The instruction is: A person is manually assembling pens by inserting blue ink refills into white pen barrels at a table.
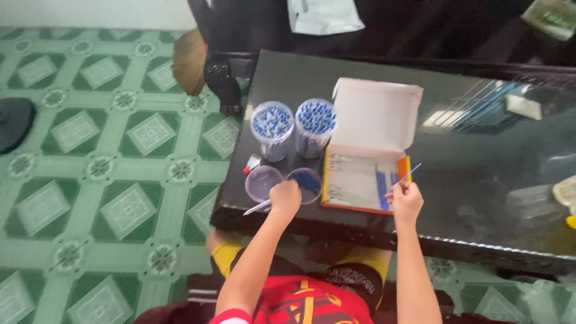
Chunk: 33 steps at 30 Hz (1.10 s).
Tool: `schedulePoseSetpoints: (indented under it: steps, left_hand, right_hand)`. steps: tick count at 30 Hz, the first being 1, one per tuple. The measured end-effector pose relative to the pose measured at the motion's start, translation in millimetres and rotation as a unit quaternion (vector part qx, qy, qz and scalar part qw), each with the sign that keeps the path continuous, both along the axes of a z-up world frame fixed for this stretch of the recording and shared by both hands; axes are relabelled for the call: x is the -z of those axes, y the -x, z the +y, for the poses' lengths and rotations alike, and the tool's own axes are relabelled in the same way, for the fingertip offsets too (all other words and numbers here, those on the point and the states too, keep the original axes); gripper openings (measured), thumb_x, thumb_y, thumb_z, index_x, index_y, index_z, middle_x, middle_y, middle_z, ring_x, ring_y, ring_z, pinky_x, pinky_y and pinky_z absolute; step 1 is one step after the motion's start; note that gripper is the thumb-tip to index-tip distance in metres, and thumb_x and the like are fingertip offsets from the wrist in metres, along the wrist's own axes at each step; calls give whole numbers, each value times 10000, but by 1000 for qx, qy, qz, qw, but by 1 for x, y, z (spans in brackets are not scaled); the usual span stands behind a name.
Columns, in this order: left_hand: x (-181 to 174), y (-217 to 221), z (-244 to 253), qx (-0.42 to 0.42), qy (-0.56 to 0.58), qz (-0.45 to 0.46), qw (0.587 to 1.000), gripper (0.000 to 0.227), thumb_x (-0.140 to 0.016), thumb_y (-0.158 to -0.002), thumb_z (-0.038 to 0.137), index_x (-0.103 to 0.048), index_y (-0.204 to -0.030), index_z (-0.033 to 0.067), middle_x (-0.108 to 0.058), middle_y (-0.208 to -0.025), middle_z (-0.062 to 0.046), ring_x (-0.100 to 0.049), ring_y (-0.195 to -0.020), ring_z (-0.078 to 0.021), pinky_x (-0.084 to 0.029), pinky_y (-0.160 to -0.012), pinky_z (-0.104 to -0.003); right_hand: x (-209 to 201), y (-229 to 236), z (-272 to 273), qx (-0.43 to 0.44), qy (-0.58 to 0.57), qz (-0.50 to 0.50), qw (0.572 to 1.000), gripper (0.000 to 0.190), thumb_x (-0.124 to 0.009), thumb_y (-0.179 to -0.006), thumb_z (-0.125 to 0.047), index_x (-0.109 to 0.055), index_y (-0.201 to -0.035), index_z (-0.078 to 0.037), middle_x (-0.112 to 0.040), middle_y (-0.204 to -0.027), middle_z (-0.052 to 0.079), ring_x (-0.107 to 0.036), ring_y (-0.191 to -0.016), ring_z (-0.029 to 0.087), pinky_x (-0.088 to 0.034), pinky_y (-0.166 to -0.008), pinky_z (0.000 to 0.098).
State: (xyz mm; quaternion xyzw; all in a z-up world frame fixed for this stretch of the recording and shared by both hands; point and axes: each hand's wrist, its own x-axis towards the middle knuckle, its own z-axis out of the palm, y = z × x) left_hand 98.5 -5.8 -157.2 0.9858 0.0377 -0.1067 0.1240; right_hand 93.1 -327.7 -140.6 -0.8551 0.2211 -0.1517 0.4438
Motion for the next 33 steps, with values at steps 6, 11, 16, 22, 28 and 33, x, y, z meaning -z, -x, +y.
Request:
schedulePoseSetpoints:
  steps: [6, 11, 16, 22, 28, 33]
  left_hand:
    - [1, -3, -14, 2, 15, 18, 1000, 201, -668, -951, 252, -750, -889, 78, -752, -803, -125, -771, -798, -283, -626, -686, -460]
    - [13, -3, -19, -23, 40, 34, 998, 203, -643, -954, 215, -753, -933, 46, -758, -859, -135, -770, -845, -305, -617, -725, -488]
    - [13, 3, -12, -34, 75, -1, 997, 211, -636, -952, 195, -748, -872, 34, -739, -784, -151, -766, -787, -329, -622, -689, -484]
    - [-41, 20, 9, -103, 218, -27, 970, 297, -579, -992, 239, -747, -987, -6, -744, -894, -215, -764, -870, -407, -611, -753, -539]
    - [-53, 27, 17, -142, 462, -145, 863, 277, -705, -911, 341, -791, -1055, 121, -774, -938, -151, -728, -920, -362, -564, -817, -436]
    - [-108, 53, 13, -106, 657, -130, 735, 260, -671, -893, 147, -754, -1139, 122, -780, -812, -74, -555, -567, -96, -447, -546, -234]
  right_hand:
    - [-19, -6, 4, -19, -8, -91, 996, 144, -683, -936, -140, -713, -1007, -18, -630, -796, 196, -613, -712, 310, -487, -662, 398]
    - [-49, -6, 44, -72, -246, -76, 964, 83, -630, -973, -66, -674, -1036, -37, -729, -825, 146, -674, -560, 179, -581, -519, 300]
    - [-54, -7, 67, -130, -499, -115, 849, 127, -556, -979, -44, -650, -1028, -113, -759, -998, 165, -746, -654, 218, -629, -613, 315]
    - [-3, -20, 68, -151, -520, -54, 839, 246, -644, -931, 18, -571, -1078, -165, -713, -901, 86, -702, -609, 175, -628, -547, 286]
    - [-31, -5, 98, -290, -447, 11, 846, 308, -541, -997, -31, -661, -1272, -102, -687, -789, 186, -491, -416, 134, -346, -347, 194]
    - [-105, 20, 132, -385, -330, -5, 862, 391, -517, -990, -17, -682, -1337, -90, -501, -607, 68, -390, -464, 91, -348, -421, 192]
